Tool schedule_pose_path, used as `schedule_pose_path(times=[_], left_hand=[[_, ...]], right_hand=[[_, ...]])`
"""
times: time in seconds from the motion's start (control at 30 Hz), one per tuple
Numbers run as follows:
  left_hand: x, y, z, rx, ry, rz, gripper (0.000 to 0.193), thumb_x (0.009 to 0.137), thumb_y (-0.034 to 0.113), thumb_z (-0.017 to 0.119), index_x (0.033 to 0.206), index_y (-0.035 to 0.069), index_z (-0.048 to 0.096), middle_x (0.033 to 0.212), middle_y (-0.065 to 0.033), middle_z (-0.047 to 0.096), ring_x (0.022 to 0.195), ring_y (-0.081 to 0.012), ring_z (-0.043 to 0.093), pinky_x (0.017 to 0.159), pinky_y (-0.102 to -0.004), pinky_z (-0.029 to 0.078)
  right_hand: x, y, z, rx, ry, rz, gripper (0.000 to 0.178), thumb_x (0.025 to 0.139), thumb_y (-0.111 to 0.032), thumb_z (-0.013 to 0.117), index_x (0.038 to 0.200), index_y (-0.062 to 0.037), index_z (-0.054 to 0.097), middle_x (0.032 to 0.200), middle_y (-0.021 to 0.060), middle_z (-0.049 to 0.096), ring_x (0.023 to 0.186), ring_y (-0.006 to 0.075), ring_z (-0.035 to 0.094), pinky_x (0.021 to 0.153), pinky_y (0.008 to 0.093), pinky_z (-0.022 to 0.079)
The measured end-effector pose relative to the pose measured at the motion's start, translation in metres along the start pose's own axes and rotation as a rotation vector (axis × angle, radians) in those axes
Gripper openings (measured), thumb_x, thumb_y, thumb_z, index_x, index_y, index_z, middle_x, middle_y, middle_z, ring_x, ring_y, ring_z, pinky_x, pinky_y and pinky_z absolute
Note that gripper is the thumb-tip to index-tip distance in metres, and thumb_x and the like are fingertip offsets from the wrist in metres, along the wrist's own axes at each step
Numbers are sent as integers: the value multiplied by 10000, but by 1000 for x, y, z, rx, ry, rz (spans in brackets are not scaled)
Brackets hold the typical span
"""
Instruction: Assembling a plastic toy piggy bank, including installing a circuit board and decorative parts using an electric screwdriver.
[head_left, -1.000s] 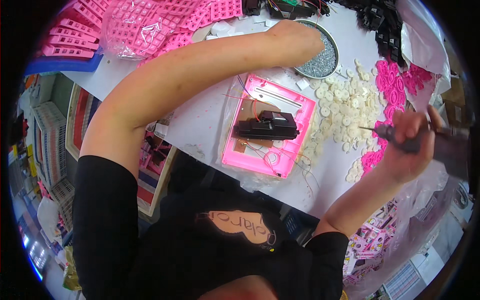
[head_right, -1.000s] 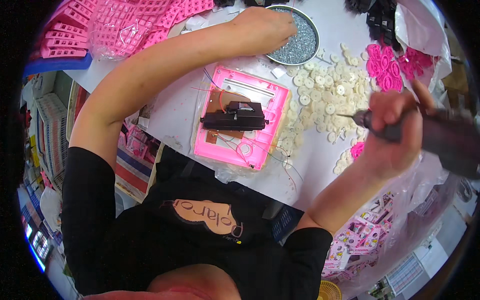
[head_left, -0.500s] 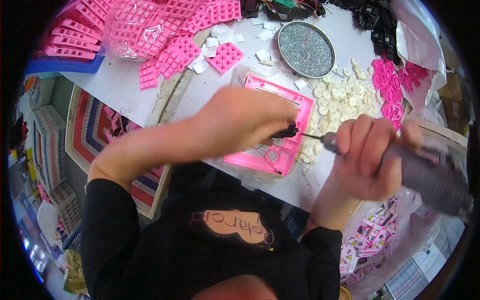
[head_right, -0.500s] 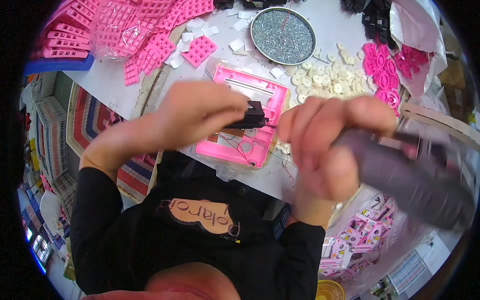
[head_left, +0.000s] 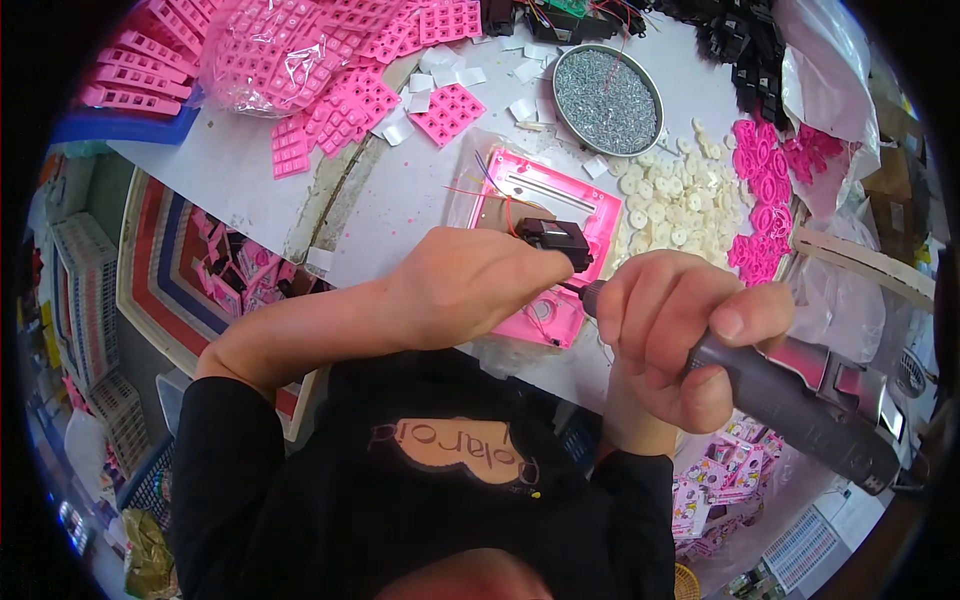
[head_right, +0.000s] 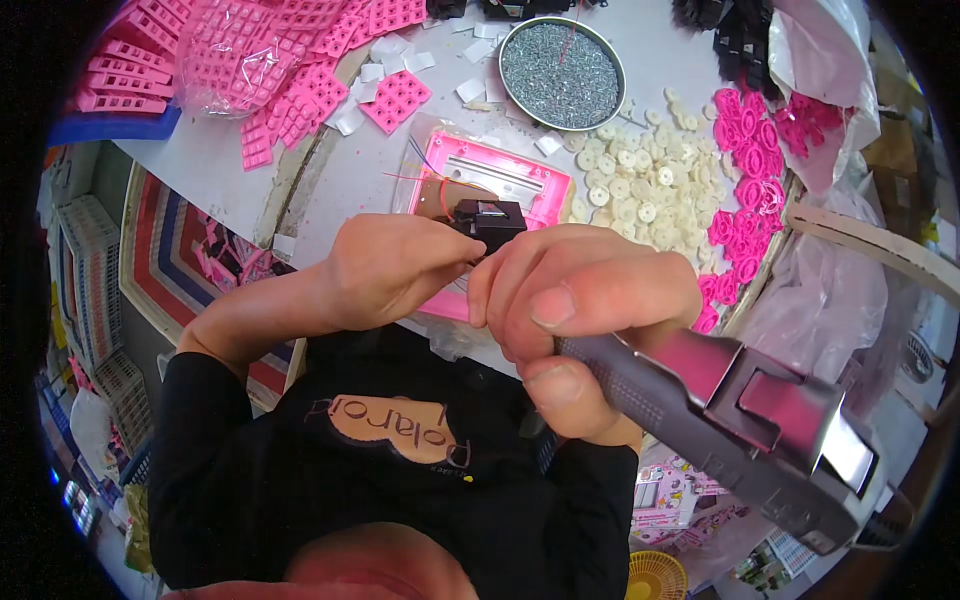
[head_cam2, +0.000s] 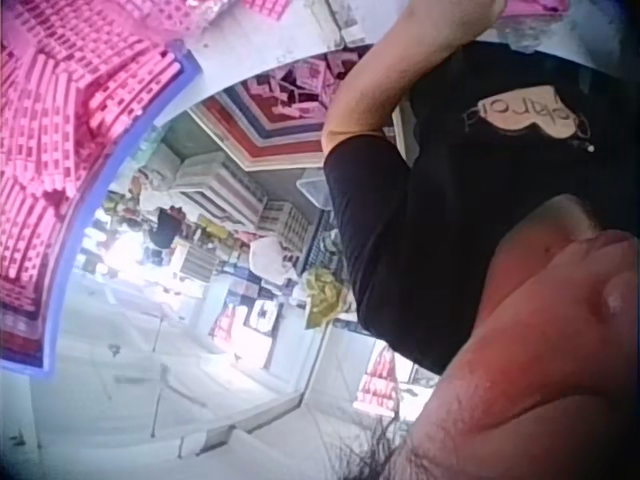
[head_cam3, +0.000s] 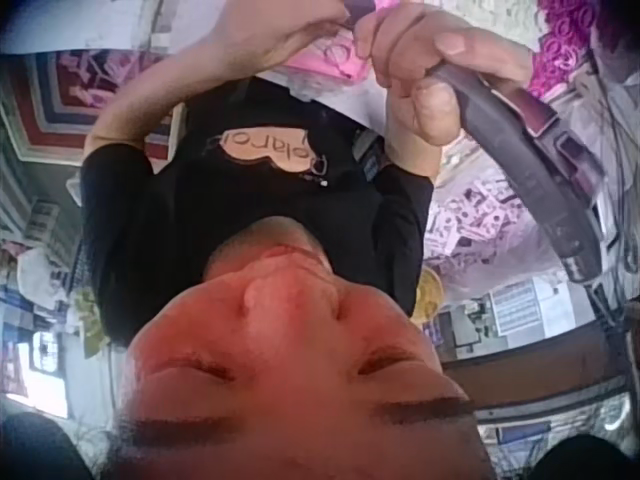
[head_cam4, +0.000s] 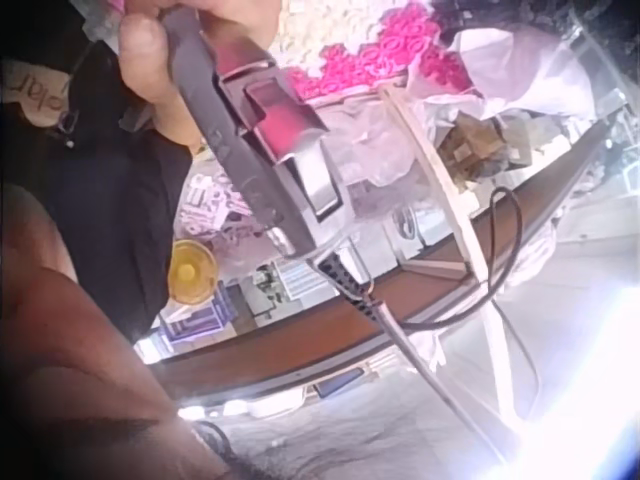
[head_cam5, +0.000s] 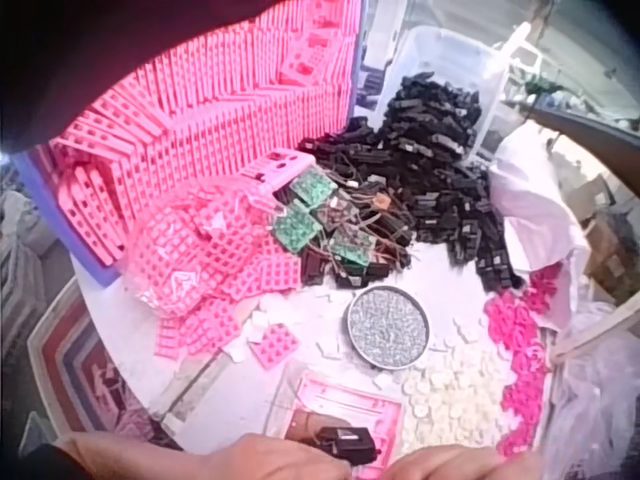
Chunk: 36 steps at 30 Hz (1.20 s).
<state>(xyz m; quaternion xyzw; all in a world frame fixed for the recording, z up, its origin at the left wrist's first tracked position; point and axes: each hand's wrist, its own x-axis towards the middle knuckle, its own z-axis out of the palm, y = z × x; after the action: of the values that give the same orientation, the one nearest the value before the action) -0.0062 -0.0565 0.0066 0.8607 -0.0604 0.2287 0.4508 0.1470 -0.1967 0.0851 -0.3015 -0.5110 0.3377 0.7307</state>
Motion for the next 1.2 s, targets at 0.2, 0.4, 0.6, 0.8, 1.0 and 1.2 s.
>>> schedule_pose_path(times=[0.2,0.4,0.6,0.8,1.0,1.2], left_hand=[[-2,3,-10,193,158,-121,504,717,196,884,1143,95,635,1077,-87,679,955,-293,646,841,-437,463],[-19,-11,2,355,52,-142,526,682,270,883,1118,117,633,1005,-25,651,900,-240,606,839,-418,364],[-19,-18,1,320,90,-115,536,677,269,883,1126,113,634,1002,-18,650,869,-225,596,814,-407,345],[-19,-19,2,296,126,-98,544,685,292,879,1129,98,633,976,-25,639,849,-225,595,813,-409,349],[-19,-22,4,299,154,-83,518,706,305,869,1113,96,628,967,-30,635,848,-227,596,836,-409,358],[-20,-22,3,280,158,-86,511,705,312,867,1101,98,625,965,-25,630,862,-224,595,847,-414,364]], right_hand=[[-6,5,-2,-104,146,-24,380,931,-217,729,1188,-76,488,692,53,556,597,175,521,594,370,497],[-5,25,-2,-113,193,-21,386,926,-189,720,1220,-74,498,718,56,562,634,175,520,680,385,504],[-6,37,-1,-135,155,-10,356,916,-179,726,1201,-68,544,691,42,572,631,182,549,675,388,518],[-5,41,1,-181,161,6,329,912,-219,741,1162,-89,571,650,36,566,577,188,545,609,379,524],[-7,43,3,-239,164,10,318,926,-245,738,1138,-98,552,637,37,553,564,191,545,589,377,521],[-4,50,3,-324,31,-115,327,943,-183,627,1225,-94,485,638,11,519,503,130,485,530,319,465]])
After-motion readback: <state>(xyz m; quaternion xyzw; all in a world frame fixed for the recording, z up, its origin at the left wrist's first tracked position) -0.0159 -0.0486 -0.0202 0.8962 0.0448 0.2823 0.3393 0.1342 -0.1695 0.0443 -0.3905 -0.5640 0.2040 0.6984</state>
